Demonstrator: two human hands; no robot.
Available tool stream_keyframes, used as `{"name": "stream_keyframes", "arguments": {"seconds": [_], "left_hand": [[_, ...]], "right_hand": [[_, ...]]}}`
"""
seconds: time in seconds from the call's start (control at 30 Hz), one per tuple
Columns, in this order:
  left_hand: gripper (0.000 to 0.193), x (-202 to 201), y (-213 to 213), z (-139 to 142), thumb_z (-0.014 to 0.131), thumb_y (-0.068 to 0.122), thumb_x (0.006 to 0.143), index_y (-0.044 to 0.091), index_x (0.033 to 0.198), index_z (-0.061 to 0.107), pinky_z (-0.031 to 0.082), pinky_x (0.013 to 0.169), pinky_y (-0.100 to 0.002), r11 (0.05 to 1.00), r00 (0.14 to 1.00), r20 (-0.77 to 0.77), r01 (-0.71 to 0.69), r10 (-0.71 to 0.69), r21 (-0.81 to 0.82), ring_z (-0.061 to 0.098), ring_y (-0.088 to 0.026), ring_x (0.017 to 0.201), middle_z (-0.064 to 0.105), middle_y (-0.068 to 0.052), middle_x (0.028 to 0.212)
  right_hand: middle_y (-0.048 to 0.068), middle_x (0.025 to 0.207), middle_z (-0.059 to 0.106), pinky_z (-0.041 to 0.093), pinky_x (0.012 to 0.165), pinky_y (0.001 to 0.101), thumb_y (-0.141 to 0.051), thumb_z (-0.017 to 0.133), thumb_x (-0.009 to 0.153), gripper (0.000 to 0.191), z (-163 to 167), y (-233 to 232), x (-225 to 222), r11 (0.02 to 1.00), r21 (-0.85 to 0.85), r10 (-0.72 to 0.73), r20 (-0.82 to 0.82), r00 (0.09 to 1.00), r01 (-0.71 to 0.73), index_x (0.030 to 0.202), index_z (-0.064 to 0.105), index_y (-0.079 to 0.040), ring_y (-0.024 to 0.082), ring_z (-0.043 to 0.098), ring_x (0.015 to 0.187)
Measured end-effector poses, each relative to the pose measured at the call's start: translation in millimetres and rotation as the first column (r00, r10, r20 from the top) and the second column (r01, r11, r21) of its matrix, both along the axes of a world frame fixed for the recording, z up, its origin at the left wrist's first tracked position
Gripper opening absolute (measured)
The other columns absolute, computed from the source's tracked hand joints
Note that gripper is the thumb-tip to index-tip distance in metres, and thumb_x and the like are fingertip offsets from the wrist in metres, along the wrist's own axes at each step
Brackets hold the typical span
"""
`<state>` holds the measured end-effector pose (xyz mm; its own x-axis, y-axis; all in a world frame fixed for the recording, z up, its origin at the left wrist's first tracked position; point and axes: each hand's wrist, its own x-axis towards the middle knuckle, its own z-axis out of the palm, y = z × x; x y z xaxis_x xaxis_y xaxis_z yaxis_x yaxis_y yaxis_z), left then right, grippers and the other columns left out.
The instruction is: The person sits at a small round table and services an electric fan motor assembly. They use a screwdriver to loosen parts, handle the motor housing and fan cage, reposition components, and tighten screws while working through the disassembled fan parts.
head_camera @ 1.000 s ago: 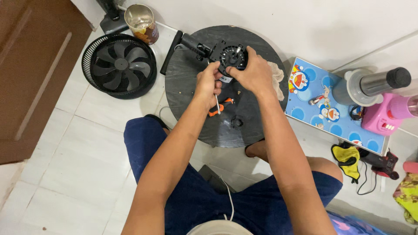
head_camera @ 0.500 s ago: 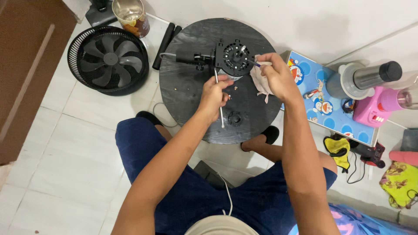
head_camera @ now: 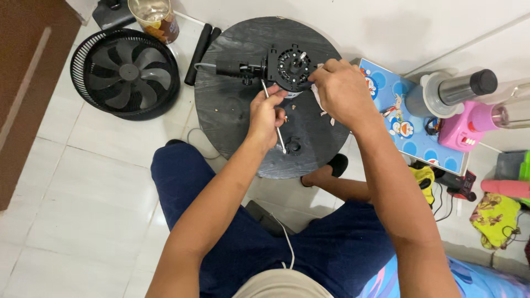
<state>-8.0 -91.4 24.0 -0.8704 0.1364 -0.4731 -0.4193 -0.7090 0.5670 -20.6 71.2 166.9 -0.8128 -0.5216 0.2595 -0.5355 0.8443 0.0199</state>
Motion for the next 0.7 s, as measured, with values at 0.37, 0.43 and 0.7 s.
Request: {"name": "stream_keyframes", "arguments": {"seconds": [0.37, 0.43, 0.7], "left_hand": [[0.042, -1, 2, 7, 0.053, 0.004, 0.086, 0.001, 0.127, 0.058, 0.035, 0.043, -0.022, 0.999, 0.999, 0.038, -0.002, 0.000, 0.044, 0.048, -0.008, 0.053, 0.069, -0.012, 0.119], [0.042, -1, 3, 5, 0.053, 0.003, 0.085, 0.001, 0.127, 0.058, 0.035, 0.043, -0.022, 0.999, 0.999, 0.040, -0.002, 0.000, 0.052, 0.047, -0.008, 0.053, 0.070, -0.011, 0.118], [0.042, -5, 6, -5, 0.055, 0.003, 0.084, 0.002, 0.125, 0.058, 0.035, 0.043, -0.024, 0.999, 0.998, 0.060, -0.024, 0.022, 0.044, 0.048, -0.008, 0.052, 0.069, -0.010, 0.113]], "right_hand": [[0.006, 0.092, 0.067, 0.047, 0.076, 0.0436, -0.009, 0.071, 0.087, 0.011, -2, -3, 0, 0.997, 0.071, 0.020, -0.045, 0.999, -0.016, 0.095, 0.078, -0.011, 0.028, 0.063, 0.091], [0.006, 0.089, 0.066, 0.047, 0.077, 0.0437, -0.009, 0.070, 0.088, 0.010, -2, -5, 0, 0.992, 0.126, 0.015, -0.019, 1.000, -0.013, 0.093, 0.078, -0.011, 0.028, 0.063, 0.090], [0.014, 0.093, 0.066, 0.050, 0.080, 0.0453, -0.003, 0.068, 0.091, 0.009, -13, 1, 0, 0.987, -0.159, 0.031, 0.132, 0.991, -0.009, 0.097, 0.074, -0.004, 0.035, 0.064, 0.092]]}}
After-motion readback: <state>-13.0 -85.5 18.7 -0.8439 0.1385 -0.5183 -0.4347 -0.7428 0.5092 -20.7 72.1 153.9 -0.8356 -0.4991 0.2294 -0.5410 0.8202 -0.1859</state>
